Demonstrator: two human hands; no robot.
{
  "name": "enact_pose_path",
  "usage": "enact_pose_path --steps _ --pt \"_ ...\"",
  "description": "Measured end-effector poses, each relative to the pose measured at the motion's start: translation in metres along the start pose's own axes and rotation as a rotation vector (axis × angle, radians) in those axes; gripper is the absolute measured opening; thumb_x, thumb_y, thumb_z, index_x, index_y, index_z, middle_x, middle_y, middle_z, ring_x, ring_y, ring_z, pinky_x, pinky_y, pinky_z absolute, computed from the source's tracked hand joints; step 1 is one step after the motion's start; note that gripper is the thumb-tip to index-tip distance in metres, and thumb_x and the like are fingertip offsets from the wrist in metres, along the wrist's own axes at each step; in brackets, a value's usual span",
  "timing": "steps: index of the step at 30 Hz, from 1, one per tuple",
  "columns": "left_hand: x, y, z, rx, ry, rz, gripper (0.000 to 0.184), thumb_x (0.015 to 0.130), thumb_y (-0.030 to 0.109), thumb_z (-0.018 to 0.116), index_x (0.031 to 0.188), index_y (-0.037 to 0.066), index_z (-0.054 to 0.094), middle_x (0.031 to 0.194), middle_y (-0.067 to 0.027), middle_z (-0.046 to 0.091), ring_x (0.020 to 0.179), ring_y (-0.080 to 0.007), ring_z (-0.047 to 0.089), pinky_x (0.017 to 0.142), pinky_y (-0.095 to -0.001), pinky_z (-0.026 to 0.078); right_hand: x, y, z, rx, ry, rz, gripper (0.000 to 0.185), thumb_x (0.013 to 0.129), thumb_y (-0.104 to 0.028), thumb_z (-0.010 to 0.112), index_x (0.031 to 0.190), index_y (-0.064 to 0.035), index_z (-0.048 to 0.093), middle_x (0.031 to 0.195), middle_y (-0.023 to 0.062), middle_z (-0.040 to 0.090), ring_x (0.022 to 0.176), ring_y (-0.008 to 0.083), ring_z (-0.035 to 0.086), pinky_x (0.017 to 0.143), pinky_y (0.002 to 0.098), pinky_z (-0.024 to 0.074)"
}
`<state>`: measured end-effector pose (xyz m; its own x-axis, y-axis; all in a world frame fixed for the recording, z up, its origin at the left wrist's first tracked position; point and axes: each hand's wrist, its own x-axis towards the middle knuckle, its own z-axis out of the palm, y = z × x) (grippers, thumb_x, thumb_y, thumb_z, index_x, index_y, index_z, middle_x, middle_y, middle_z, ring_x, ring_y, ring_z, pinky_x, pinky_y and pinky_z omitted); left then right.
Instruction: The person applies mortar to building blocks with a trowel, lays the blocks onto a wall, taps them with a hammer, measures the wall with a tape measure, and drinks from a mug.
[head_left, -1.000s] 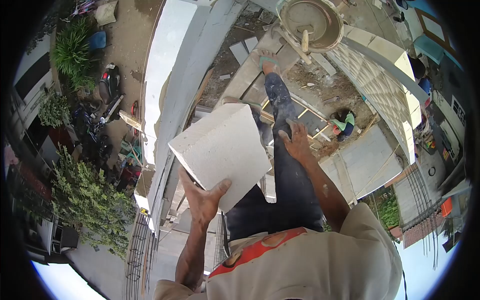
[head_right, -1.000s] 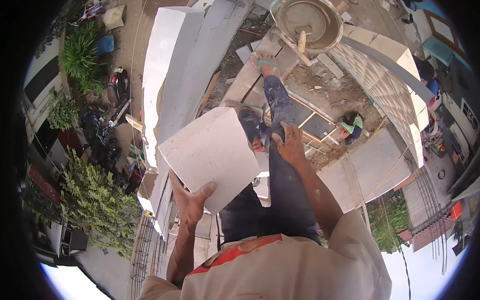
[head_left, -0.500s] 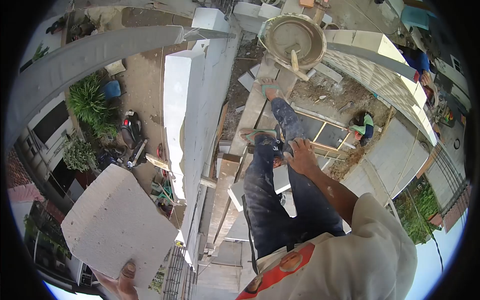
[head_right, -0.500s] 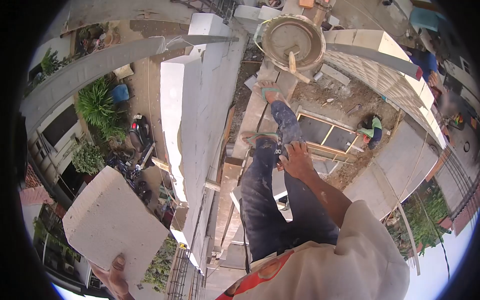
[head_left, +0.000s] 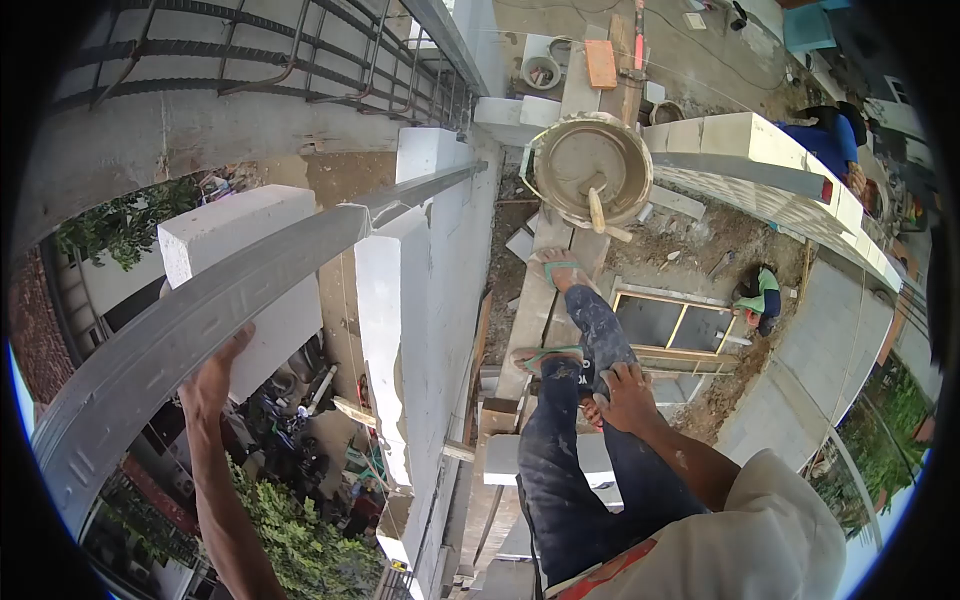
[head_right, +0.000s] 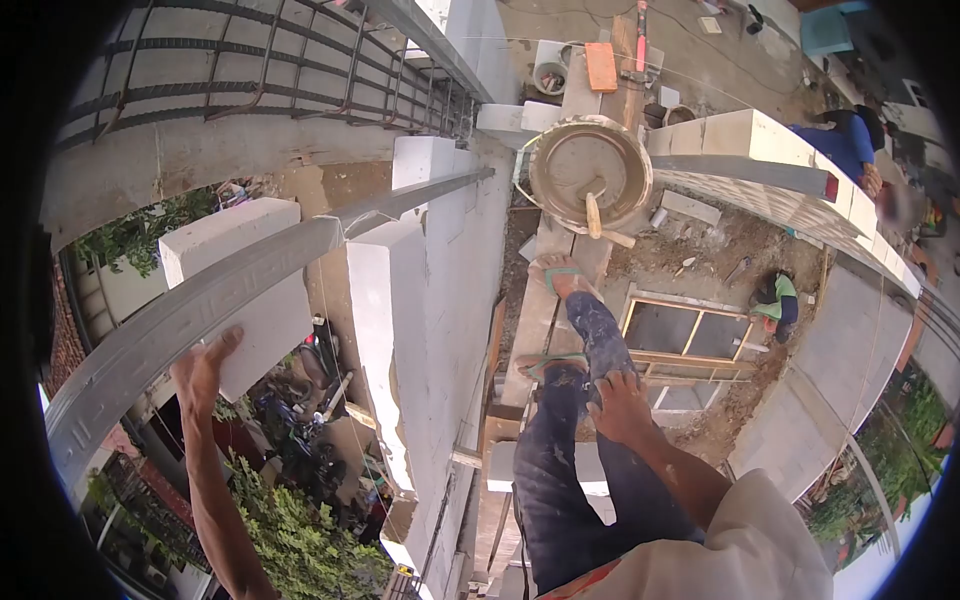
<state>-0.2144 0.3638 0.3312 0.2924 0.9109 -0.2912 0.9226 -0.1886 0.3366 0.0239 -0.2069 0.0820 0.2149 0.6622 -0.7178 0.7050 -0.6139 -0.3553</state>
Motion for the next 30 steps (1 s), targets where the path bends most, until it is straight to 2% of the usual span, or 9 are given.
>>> enact_pose_path --steps 2,4,11,16,18,19,23,26,30 --pt "0.027 -0.007 0.013 0.053 0.016 0.163 0.114 0.068 0.037 0.090 0.158 -0.003 0.033 0.139 -0.0228 0.057 0.124 -0.0338 0.059 0.106 -0.0486 0.048 0.003 -0.002 -0.002 0.002 -0.013 0.014 0.052 0.088 -0.040 0.072 0.128 -0.0081 0.063 0.130 0.0120 0.052 0.127 0.0348 0.047 0.105 0.0577 0.0397" --pt "0.050 -0.010 0.019 0.332 0.156 0.510 0.115 0.067 0.040 0.090 0.159 -0.001 0.033 0.145 -0.0236 0.052 0.130 -0.0361 0.055 0.110 -0.0486 0.045 0.004 -0.003 -0.005 0.030 -0.001 0.005 0.053 0.088 -0.040 0.072 0.129 -0.0077 0.061 0.129 0.0126 0.052 0.126 0.0354 0.047 0.106 0.0584 0.0394" --pt "0.039 0.000 0.031 0.338 0.097 0.375 0.117 0.065 0.036 0.091 0.159 0.000 0.033 0.145 -0.0257 0.050 0.129 -0.0409 0.053 0.111 -0.0509 0.043 0.007 0.000 -0.001 0.057 0.009 0.005 0.054 0.084 -0.036 0.074 0.129 -0.0077 0.061 0.130 0.0147 0.049 0.125 0.0400 0.047 0.104 0.0589 0.0400" --pt "0.032 0.014 0.044 0.336 0.071 0.452 0.117 0.058 0.027 0.092 0.156 -0.001 0.035 0.142 -0.0237 0.051 0.127 -0.0417 0.050 0.111 -0.0548 0.039 0.041 -0.004 0.003 0.185 0.058 0.052 0.050 0.088 -0.032 0.074 0.128 -0.0057 0.062 0.126 0.0199 0.060 0.124 0.0429 0.052 0.103 0.0582 0.0436" --pt "0.031 0.015 0.052 0.317 0.067 0.460 0.117 0.058 0.027 0.091 0.156 -0.001 0.035 0.142 -0.0233 0.051 0.129 -0.0423 0.049 0.112 -0.0553 0.038 0.093 -0.012 -0.018 0.475 0.213 -0.054 0.050 0.089 -0.025 0.075 0.132 -0.0050 0.061 0.129 0.0229 0.063 0.124 0.0437 0.056 0.106 0.0550 0.0455" --pt "0.032 0.015 0.055 0.307 0.064 0.463 0.117 0.057 0.027 0.091 0.156 -0.001 0.035 0.143 -0.0231 0.051 0.129 -0.0425 0.048 0.113 -0.0556 0.037 0.125 -0.025 -0.042 0.435 0.303 -0.138 0.050 0.094 -0.026 0.072 0.135 -0.0006 0.058 0.131 0.0239 0.063 0.123 0.0444 0.058 0.108 0.0490 0.0458" --pt "0.038 0.012 0.065 0.273 0.069 0.437 0.117 0.058 0.028 0.091 0.157 0.000 0.034 0.143 -0.0232 0.050 0.131 -0.0435 0.047 0.114 -0.0558 0.037 0.221 -0.151 -0.223 0.747 0.350 -0.611 0.047 0.105 -0.034 0.061 0.142 -0.0053 0.058 0.136 0.0193 0.062 0.129 0.0352 0.058 0.111 0.0440 0.0459" --pt "0.054 0.000 0.072 0.409 0.118 0.619 0.116 0.060 0.028 0.091 0.157 -0.001 0.034 0.143 -0.0237 0.051 0.133 -0.0433 0.046 0.115 -0.0544 0.037 0.252 -0.245 -0.326 0.789 0.352 -1.002 0.064 0.109 -0.050 0.047 0.149 -0.0014 0.052 0.146 0.0232 0.057 0.135 0.0377 0.055 0.117 0.0456 0.0413" --pt "0.072 -0.010 0.086 0.189 0.092 0.514 0.111 0.070 0.033 0.088 0.159 -0.001 0.032 0.143 -0.0255 0.051 0.133 -0.0433 0.048 0.115 -0.0528 0.038 0.280 -0.338 -0.384 0.745 0.348 -1.138 0.077 0.108 -0.058 0.037 0.149 0.0058 0.048 0.149 0.0262 0.054 0.139 0.0401 0.052 0.120 0.0470 0.0393"
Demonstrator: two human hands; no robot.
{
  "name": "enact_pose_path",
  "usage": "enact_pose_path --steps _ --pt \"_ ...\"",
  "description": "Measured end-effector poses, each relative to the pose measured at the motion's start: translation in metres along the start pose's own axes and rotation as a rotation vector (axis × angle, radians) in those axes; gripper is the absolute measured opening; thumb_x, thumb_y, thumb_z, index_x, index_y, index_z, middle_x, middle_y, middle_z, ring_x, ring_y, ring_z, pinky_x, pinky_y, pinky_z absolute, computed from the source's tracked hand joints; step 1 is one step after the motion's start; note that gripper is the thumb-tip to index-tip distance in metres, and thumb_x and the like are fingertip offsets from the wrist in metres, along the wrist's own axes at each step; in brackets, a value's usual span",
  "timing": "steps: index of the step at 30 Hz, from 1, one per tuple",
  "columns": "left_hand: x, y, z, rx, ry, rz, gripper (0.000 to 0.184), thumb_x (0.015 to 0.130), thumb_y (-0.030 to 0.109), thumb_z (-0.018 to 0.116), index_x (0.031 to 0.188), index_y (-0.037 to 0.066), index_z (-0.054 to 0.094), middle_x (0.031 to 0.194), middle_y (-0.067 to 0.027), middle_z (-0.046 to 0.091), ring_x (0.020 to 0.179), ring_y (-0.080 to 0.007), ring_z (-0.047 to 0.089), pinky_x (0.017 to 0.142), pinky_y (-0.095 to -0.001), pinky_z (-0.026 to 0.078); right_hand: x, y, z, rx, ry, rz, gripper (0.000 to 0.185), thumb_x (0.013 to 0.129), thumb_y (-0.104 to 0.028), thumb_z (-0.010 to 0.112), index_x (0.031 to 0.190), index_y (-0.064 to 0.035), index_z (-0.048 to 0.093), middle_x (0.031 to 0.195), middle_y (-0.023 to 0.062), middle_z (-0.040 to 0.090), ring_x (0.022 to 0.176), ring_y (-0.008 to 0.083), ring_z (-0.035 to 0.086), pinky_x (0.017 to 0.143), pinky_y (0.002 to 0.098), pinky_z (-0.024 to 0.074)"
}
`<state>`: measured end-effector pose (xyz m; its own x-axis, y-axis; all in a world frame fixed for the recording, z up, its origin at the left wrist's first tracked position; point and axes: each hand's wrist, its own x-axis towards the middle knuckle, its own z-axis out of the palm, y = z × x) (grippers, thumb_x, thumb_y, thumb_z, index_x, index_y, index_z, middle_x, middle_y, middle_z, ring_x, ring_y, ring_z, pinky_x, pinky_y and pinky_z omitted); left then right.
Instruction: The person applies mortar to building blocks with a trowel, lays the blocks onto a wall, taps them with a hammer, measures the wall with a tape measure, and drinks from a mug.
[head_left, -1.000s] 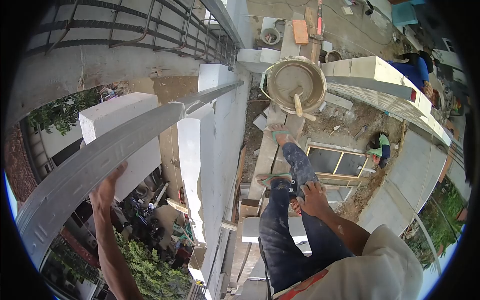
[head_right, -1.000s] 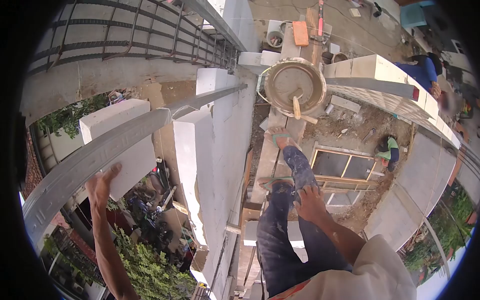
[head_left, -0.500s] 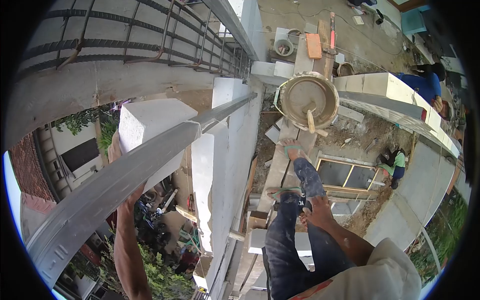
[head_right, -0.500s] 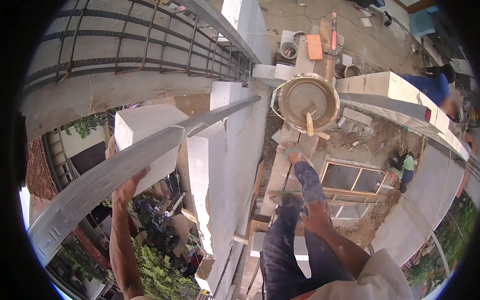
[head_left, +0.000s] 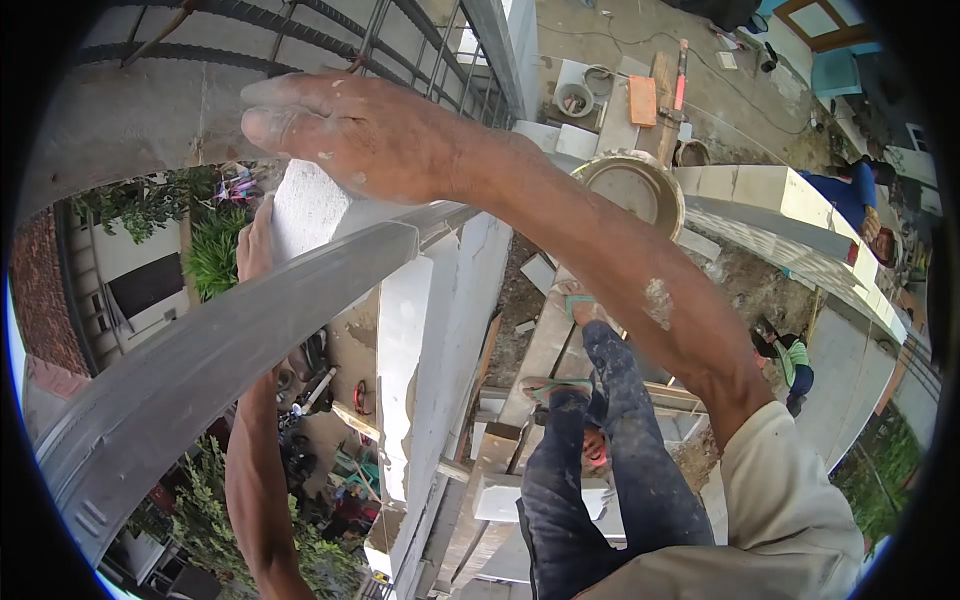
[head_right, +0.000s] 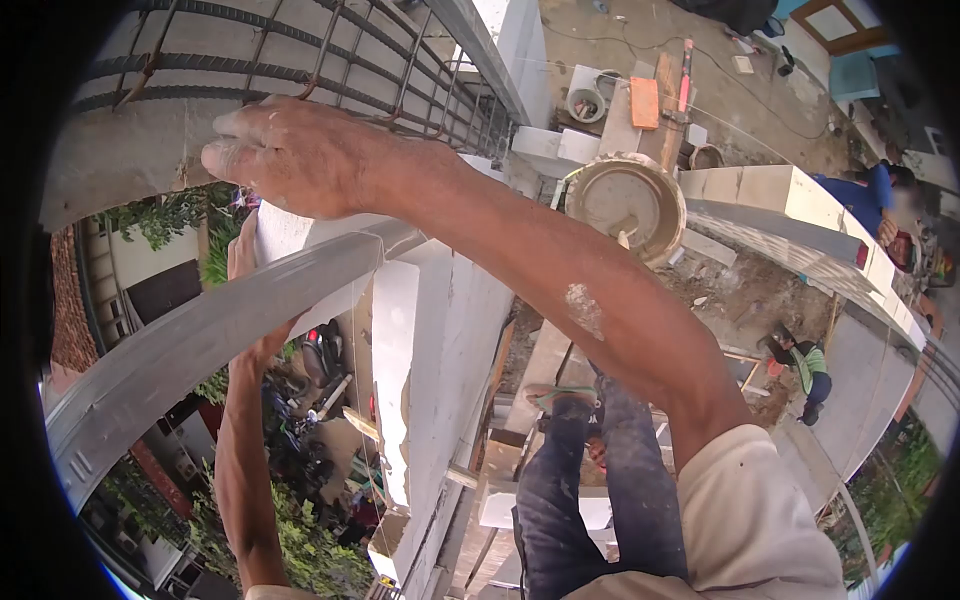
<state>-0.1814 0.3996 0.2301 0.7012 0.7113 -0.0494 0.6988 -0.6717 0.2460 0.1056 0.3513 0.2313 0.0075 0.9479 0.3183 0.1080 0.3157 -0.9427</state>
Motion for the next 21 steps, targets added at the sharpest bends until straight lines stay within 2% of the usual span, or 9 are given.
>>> enact_pose_path --steps 4,6,7,8,9,11,13,19,21 --pt "0.011 0.000 0.011 -0.067 0.009 -0.038 0.105 0.077 0.039 0.083 0.160 0.000 0.032 0.142 -0.0263 0.051 0.132 -0.0435 0.050 0.116 -0.0516 0.038 0.050 0.001 0.011 -0.131 -0.105 -0.083 0.073 0.108 -0.056 0.039 0.152 0.0015 0.048 0.151 0.0257 0.053 0.142 0.0399 0.050 0.120 0.0477 0.0389" --pt "0.016 -0.002 0.031 -0.097 0.041 -0.054 0.104 0.076 0.038 0.084 0.159 -0.001 0.034 0.142 -0.0263 0.052 0.134 -0.0429 0.049 0.117 -0.0506 0.037 0.065 -0.004 0.006 -0.450 -0.287 -0.295 0.069 0.106 -0.054 0.041 0.153 -0.0047 0.051 0.153 0.0237 0.052 0.144 0.0395 0.049 0.120 0.0485 0.0386" --pt "0.018 -0.004 0.041 -0.119 0.078 -0.059 0.104 0.076 0.037 0.086 0.158 -0.001 0.036 0.142 -0.0262 0.052 0.136 -0.0423 0.048 0.118 -0.0496 0.036 0.066 -0.010 0.002 -0.447 -0.292 -0.289 0.069 0.106 -0.054 0.041 0.153 -0.0047 0.051 0.153 0.0237 0.052 0.144 0.0395 0.049 0.120 0.0485 0.0386" --pt "0.022 -0.007 0.050 -0.124 0.075 -0.062 0.104 0.076 0.037 0.086 0.158 -0.001 0.036 0.142 -0.0262 0.052 0.136 -0.0423 0.048 0.118 -0.0496 0.036 0.061 -0.024 -0.005 -0.297 -0.303 -0.062 0.068 0.106 -0.055 0.040 0.152 -0.0073 0.053 0.154 0.0226 0.052 0.145 0.0391 0.048 0.121 0.0493 0.0378" --pt "0.025 -0.008 0.060 -0.102 0.132 -0.073 0.105 0.070 0.040 0.088 0.156 0.002 0.042 0.141 -0.0251 0.055 0.134 -0.0425 0.051 0.115 -0.0484 0.039 0.058 -0.032 -0.009 -0.148 -0.311 0.165 0.067 0.105 -0.056 0.040 0.152 -0.0099 0.055 0.155 0.0215 0.051 0.146 0.0388 0.047 0.121 0.0501 0.0369" --pt "0.030 0.000 0.069 -0.088 0.183 -0.081 0.106 0.064 0.043 0.091 0.153 0.005 0.047 0.140 -0.0240 0.059 0.132 -0.0426 0.053 0.113 -0.0472 0.042 0.062 -0.031 -0.007 -0.144 -0.318 0.142 0.068 0.105 -0.056 0.039 0.151 -0.0093 0.055 0.157 0.0212 0.050 0.146 0.0387 0.046 0.121 0.0509 0.0360" --pt "0.039 0.027 0.062 -0.038 0.114 -0.226 0.110 0.065 0.034 0.094 0.155 -0.002 0.043 0.137 -0.0246 0.058 0.132 -0.0392 0.056 0.114 -0.0446 0.043 0.062 -0.027 -0.005 -0.138 -0.320 0.119 0.069 0.105 -0.057 0.039 0.151 -0.0086 0.055 0.158 0.0209 0.048 0.147 0.0386 0.045 0.121 0.0517 0.0350" --pt "0.055 0.025 0.052 -0.037 0.101 -0.069 0.109 0.056 0.031 0.098 0.150 -0.002 0.050 0.130 -0.0224 0.063 0.126 -0.0377 0.061 0.111 -0.0442 0.046 0.065 -0.025 -0.002 -0.201 -0.356 0.053 0.070 0.106 -0.058 0.037 0.153 -0.0078 0.052 0.162 0.0196 0.044 0.150 0.0387 0.041 0.123 0.0529 0.0316" --pt "0.058 0.029 0.052 -0.014 0.073 -0.120 0.107 0.057 0.030 0.098 0.148 -0.004 0.051 0.129 -0.0231 0.063 0.123 -0.0369 0.063 0.109 -0.0440 0.048 0.067 -0.027 -0.003 -0.234 -0.386 0.046 0.071 0.106 -0.058 0.036 0.154 -0.0075 0.051 0.162 0.0194 0.044 0.151 0.0386 0.039 0.124 0.0527 0.0305"
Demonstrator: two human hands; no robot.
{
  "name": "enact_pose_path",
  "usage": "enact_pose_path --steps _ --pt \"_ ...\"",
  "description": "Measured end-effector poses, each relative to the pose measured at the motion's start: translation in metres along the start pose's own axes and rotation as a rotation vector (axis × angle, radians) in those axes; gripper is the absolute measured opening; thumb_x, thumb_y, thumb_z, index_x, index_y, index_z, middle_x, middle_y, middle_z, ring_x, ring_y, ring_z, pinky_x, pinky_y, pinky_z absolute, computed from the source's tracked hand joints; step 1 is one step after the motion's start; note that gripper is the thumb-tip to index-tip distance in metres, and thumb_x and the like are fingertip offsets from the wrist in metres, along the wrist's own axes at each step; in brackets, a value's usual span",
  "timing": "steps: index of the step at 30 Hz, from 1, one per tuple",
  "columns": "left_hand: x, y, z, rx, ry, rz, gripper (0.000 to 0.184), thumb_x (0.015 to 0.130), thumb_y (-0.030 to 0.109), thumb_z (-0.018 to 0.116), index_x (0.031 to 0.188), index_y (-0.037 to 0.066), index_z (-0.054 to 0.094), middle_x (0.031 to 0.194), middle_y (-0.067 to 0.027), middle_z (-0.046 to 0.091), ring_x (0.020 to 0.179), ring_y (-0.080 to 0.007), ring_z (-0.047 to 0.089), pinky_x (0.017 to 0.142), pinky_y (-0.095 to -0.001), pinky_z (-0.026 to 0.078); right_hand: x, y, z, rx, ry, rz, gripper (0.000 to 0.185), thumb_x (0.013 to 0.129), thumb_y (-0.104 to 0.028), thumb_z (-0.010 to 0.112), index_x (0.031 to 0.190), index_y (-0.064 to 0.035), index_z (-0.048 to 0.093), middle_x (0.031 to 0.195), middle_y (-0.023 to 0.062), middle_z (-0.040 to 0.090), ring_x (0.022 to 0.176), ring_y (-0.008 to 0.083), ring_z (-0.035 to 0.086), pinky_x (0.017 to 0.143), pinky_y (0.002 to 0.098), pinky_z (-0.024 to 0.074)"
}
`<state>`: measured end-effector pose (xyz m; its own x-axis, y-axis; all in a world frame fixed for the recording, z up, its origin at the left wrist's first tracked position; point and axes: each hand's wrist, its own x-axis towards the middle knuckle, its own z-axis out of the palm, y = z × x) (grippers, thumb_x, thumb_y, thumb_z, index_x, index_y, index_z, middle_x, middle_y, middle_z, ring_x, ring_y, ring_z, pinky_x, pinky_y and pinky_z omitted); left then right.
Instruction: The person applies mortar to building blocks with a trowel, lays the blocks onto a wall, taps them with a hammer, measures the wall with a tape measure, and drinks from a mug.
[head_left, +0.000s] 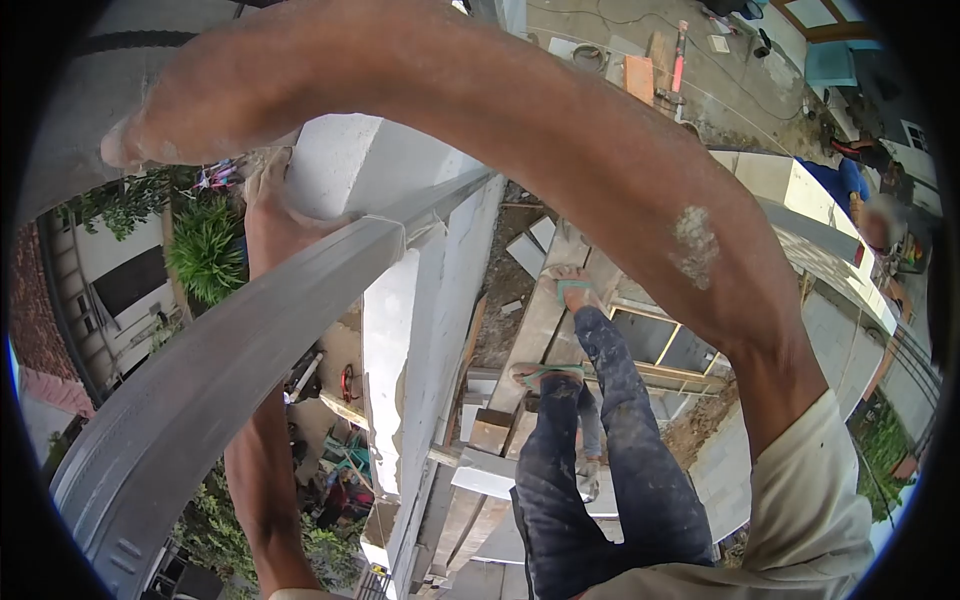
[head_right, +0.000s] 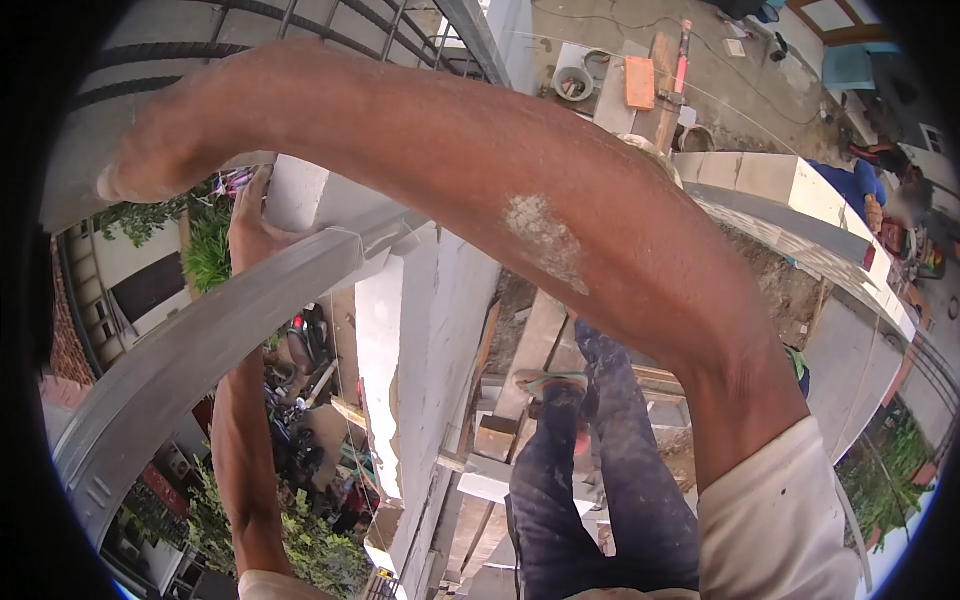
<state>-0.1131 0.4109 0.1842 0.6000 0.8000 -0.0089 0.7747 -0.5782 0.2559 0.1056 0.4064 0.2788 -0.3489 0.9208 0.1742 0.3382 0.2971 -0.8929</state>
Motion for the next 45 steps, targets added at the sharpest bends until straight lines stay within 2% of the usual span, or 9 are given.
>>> enact_pose_path --steps 4,7,9,14,17,21,26,29,45 --pt "-0.004 0.028 0.009 -0.214 0.072 -0.227 0.097 0.063 0.031 0.098 0.137 -0.013 0.051 0.124 -0.0258 0.063 0.112 -0.0325 0.067 0.100 -0.0410 0.053 -0.001 -0.001 0.001 -0.018 0.004 0.046 0.066 0.107 -0.054 0.034 0.154 -0.0105 0.052 0.162 0.0214 0.042 0.152 0.0382 0.038 0.124 0.0536 0.0302" --pt "-0.007 0.042 0.018 -0.367 0.147 -0.238 0.089 0.068 0.029 0.096 0.130 -0.014 0.049 0.118 -0.0250 0.062 0.109 -0.0285 0.066 0.093 -0.0375 0.056 0.009 0.005 0.010 -0.107 0.109 -0.048 0.057 0.106 -0.048 0.042 0.143 -0.0102 0.064 0.145 0.0235 0.060 0.132 0.0367 0.059 0.112 0.0499 0.0448" --pt "-0.008 0.043 0.021 -0.314 0.145 -0.279 0.087 0.068 0.027 0.096 0.129 -0.013 0.048 0.116 -0.0239 0.063 0.105 -0.0276 0.067 0.090 -0.0364 0.057 0.009 -0.005 0.002 0.024 0.053 -0.063 0.048 0.106 -0.026 0.052 0.141 0.0055 0.058 0.130 0.0272 0.069 0.124 0.0310 0.069 0.110 0.0530 0.0478" --pt "-0.003 0.065 0.007 -0.315 0.119 -0.466 0.081 0.063 0.025 0.096 0.120 -0.008 0.048 0.109 -0.0247 0.061 0.094 -0.0296 0.068 0.082 -0.0403 0.058 -0.034 -0.026 -0.005 0.006 0.045 -0.066 0.047 0.106 -0.027 0.051 0.140 0.0043 0.060 0.129 0.0265 0.069 0.123 0.0314 0.069 0.109 0.0525 0.0485" --pt "-0.009 0.069 0.004 -0.528 0.147 -0.528 0.077 0.067 0.020 0.095 0.116 -0.003 0.041 0.098 -0.0228 0.060 0.077 -0.0229 0.068 0.062 -0.0341 0.059 -0.026 -0.011 -0.002 0.005 0.030 -0.048 0.047 0.106 -0.028 0.051 0.139 0.0035 0.060 0.129 0.0261 0.069 0.122 0.0316 0.069 0.108 0.0521 0.0490" --pt "-0.011 0.069 0.011 -0.417 0.211 -0.496 0.076 0.067 0.018 0.095 0.116 -0.003 0.041 0.099 -0.0214 0.058 0.078 -0.0234 0.069 0.062 -0.0334 0.060 -0.025 -0.011 -0.007 0.004 0.030 -0.049 0.046 0.106 -0.029 0.051 0.138 0.0023 0.062 0.129 0.0254 0.070 0.122 0.0319 0.069 0.108 0.0515 0.0497" --pt "-0.016 0.059 0.009 -0.157 0.141 -0.424 0.087 0.069 0.030 0.095 0.131 -0.008 0.048 0.120 -0.0194 0.057 0.116 -0.0281 0.060 0.103 -0.0373 0.050 -0.022 -0.015 -0.015 -0.021 0.038 -0.062 0.046 0.106 -0.031 0.050 0.136 0.0009 0.063 0.128 0.0246 0.070 0.121 0.0323 0.069 0.107 0.0508 0.0506" --pt "-0.027 0.030 0.018 -0.260 0.114 -0.298 0.089 0.071 0.029 0.093 0.137 -0.009 0.047 0.125 -0.0183 0.055 0.124 -0.0288 0.055 0.112 -0.0387 0.042 0.007 -0.008 -0.015 -0.025 0.039 -0.060 0.046 0.106 -0.032 0.050 0.135 0.0000 0.064 0.128 0.0242 0.070 0.120 0.0325 0.069 0.106 0.0504 0.0511" --pt "-0.017 0.042 0.007 -0.052 0.085 -0.183 0.096 0.060 0.030 0.101 0.130 -0.011 0.051 0.117 -0.0256 0.062 0.113 -0.0326 0.065 0.104 -0.0405 0.052 0.016 0.016 0.009 0.027 -0.022 0.032 0.046 0.106 -0.037 0.048 0.130 -0.0046 0.069 0.126 0.0216 0.071 0.117 0.0338 0.070 0.102 0.0481 0.0539"
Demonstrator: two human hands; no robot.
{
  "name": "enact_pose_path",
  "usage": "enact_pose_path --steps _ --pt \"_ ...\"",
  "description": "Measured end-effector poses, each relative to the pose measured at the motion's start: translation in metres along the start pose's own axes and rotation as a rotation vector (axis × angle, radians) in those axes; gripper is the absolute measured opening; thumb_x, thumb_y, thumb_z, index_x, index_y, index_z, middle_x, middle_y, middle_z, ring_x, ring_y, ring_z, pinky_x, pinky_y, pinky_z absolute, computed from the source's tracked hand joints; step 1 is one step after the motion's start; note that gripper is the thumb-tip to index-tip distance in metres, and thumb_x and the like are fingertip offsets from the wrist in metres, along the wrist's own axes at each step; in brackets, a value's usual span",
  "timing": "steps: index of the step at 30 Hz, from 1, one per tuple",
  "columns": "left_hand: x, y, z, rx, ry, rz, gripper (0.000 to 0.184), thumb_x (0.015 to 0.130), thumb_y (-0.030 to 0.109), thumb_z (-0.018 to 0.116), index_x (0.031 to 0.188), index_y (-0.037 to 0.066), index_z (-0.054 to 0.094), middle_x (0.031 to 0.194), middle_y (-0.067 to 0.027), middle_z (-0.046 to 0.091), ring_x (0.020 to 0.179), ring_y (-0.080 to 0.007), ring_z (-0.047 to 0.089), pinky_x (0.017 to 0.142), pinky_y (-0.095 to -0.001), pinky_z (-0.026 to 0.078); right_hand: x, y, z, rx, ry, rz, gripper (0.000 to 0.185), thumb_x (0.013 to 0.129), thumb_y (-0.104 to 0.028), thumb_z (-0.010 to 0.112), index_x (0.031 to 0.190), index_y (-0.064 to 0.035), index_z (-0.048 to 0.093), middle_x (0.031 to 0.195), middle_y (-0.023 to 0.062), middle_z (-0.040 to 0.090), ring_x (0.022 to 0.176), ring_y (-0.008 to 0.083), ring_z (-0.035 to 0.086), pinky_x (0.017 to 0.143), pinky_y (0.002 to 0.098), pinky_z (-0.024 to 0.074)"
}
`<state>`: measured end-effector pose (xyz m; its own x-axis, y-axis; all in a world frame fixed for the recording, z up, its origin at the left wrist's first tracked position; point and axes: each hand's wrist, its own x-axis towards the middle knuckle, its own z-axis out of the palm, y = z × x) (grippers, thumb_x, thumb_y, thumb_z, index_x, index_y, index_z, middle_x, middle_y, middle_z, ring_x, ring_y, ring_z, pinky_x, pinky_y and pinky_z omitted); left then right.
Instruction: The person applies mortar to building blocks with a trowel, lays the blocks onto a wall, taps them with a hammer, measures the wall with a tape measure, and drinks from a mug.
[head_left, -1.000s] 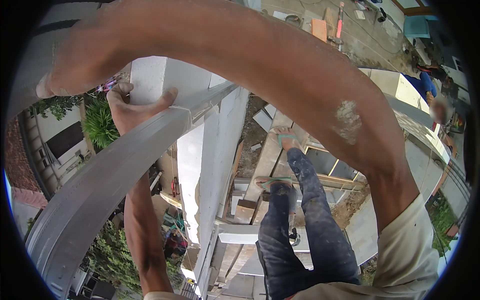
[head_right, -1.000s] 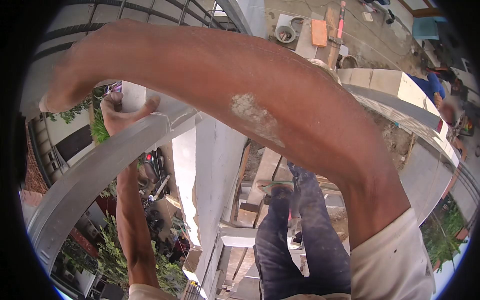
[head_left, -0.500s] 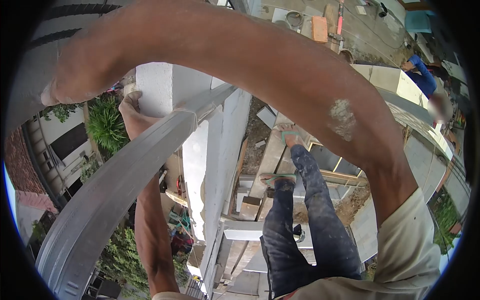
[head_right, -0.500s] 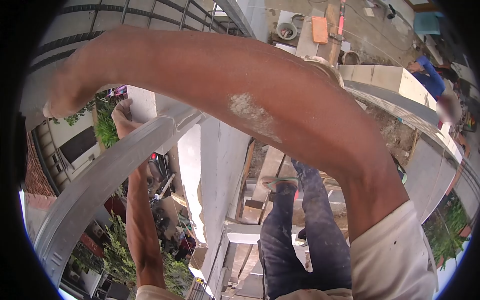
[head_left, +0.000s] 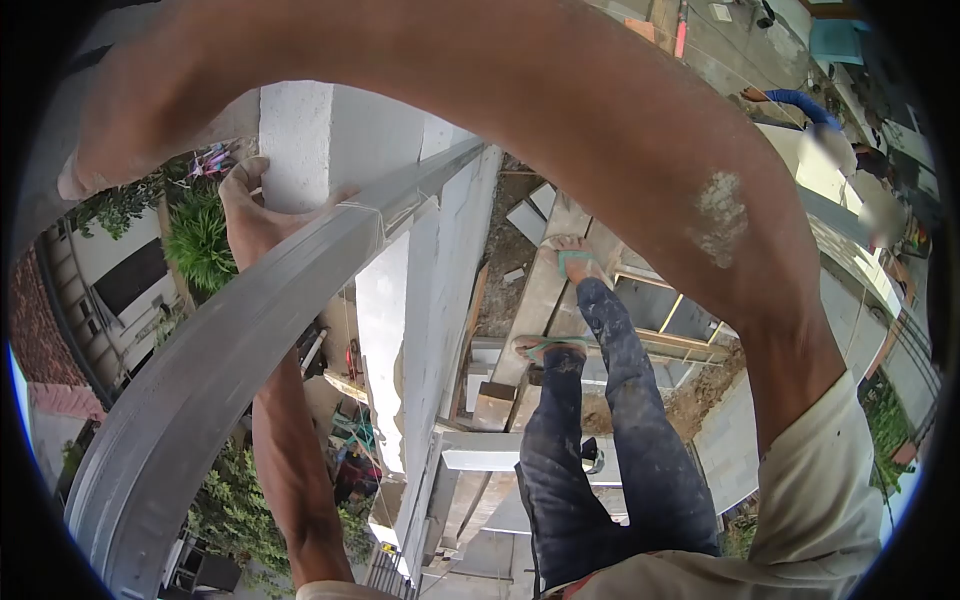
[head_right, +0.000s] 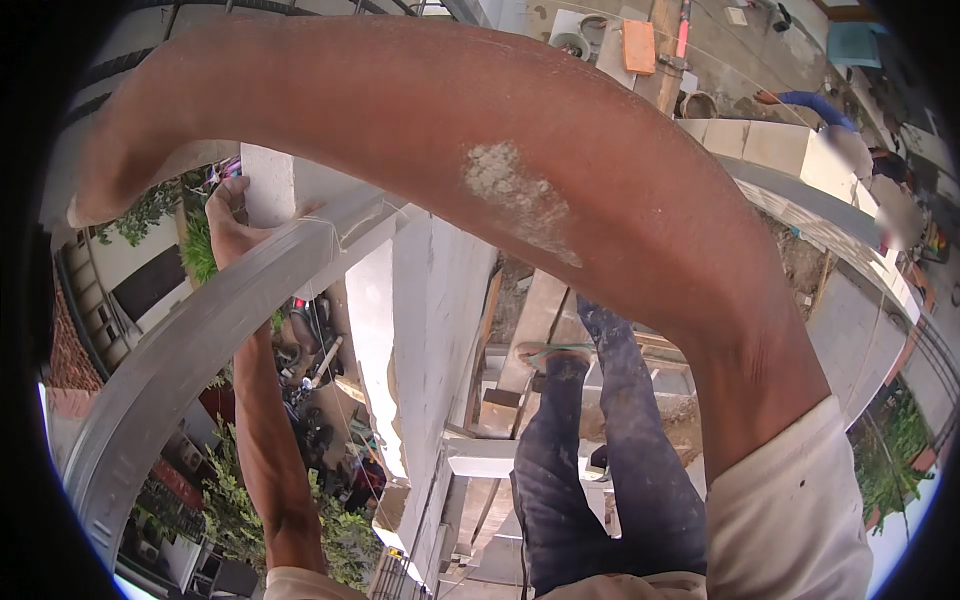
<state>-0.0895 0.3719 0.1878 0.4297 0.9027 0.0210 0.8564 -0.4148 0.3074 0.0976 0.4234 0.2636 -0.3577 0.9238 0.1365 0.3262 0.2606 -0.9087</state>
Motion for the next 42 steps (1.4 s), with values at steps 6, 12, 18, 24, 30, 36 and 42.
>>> enact_pose_path --steps 6,12,18,24,30,36,42 --pt "0.001 0.006 0.003 -0.092 -0.065 -0.091 0.096 0.061 0.034 0.101 0.129 -0.011 0.051 0.122 -0.0238 0.060 0.113 -0.0312 0.064 0.102 -0.0403 0.052 -0.001 -0.008 -0.006 0.011 -0.025 0.012 0.046 0.106 -0.039 0.048 0.128 -0.0063 0.071 0.125 0.0207 0.072 0.115 0.0343 0.070 0.101 0.0473 0.0550" --pt "0.002 -0.004 0.013 -0.077 -0.139 -0.173 0.098 0.061 0.038 0.101 0.131 -0.008 0.050 0.120 -0.0247 0.061 0.113 -0.0310 0.064 0.101 -0.0390 0.052 -0.042 -0.021 -0.028 -0.284 0.126 -0.277 0.044 0.106 -0.026 0.041 0.121 0.0039 0.070 0.130 0.0255 0.069 0.119 0.0380 0.067 0.107 0.0498 0.0493" --pt "-0.001 -0.006 0.016 -0.111 -0.085 -0.121 0.099 0.061 0.036 0.100 0.132 -0.007 0.047 0.120 -0.0244 0.061 0.114 -0.0322 0.063 0.103 -0.0401 0.050 -0.067 0.027 -0.002 0.014 0.248 0.075 0.040 0.101 -0.039 0.061 0.116 -0.0061 0.077 0.111 0.0172 0.076 0.106 0.0319 0.073 0.093 0.0432 0.0579" --pt "-0.010 -0.016 0.026 -0.245 -0.043 -0.046 0.099 0.065 0.027 0.098 0.140 -0.007 0.043 0.136 -0.0238 0.052 0.127 -0.0319 0.055 0.108 -0.0425 0.047 -0.145 0.135 0.059 0.361 0.504 0.643 0.052 0.096 -0.039 0.068 0.133 -0.0023 0.069 0.111 0.0231 0.075 0.090 0.0276 0.074 0.088 0.0401 0.0559" --pt "-0.025 -0.040 0.033 -0.489 -0.078 -0.067 0.104 0.071 0.022 0.090 0.155 -0.002 0.034 0.147 -0.0203 0.047 0.136 -0.0333 0.049 0.115 -0.0451 0.043 -0.149 0.190 0.109 0.728 0.453 0.797 0.106 0.088 -0.070 0.069 0.164 -0.0080 0.030 0.163 0.0287 0.035 0.155 0.0421 0.030 0.125 0.0542 0.0310" --pt "-0.032 -0.039 0.014 -0.309 -0.258 0.141 0.110 0.072 0.019 0.087 0.161 -0.002 0.026 0.152 -0.0223 0.045 0.136 -0.0346 0.052 0.119 -0.0486 0.040 -0.145 0.194 0.112 0.663 0.458 0.787 0.114 0.083 -0.066 0.074 0.163 -0.0009 0.025 0.155 0.0352 0.043 0.147 0.0448 0.043 0.123 0.0485 0.0363" --pt "-0.024 -0.026 0.010 -0.699 -0.269 -0.074 0.099 0.080 0.020 0.089 0.159 -0.004 0.034 0.151 -0.0209 0.049 0.138 -0.0279 0.052 0.117 -0.0418 0.043 -0.142 0.194 0.104 0.654 0.398 0.784 0.116 0.084 -0.064 0.074 0.162 0.0062 0.023 0.152 0.0355 0.046 0.145 0.0433 0.046 0.122 0.0476 0.0379"
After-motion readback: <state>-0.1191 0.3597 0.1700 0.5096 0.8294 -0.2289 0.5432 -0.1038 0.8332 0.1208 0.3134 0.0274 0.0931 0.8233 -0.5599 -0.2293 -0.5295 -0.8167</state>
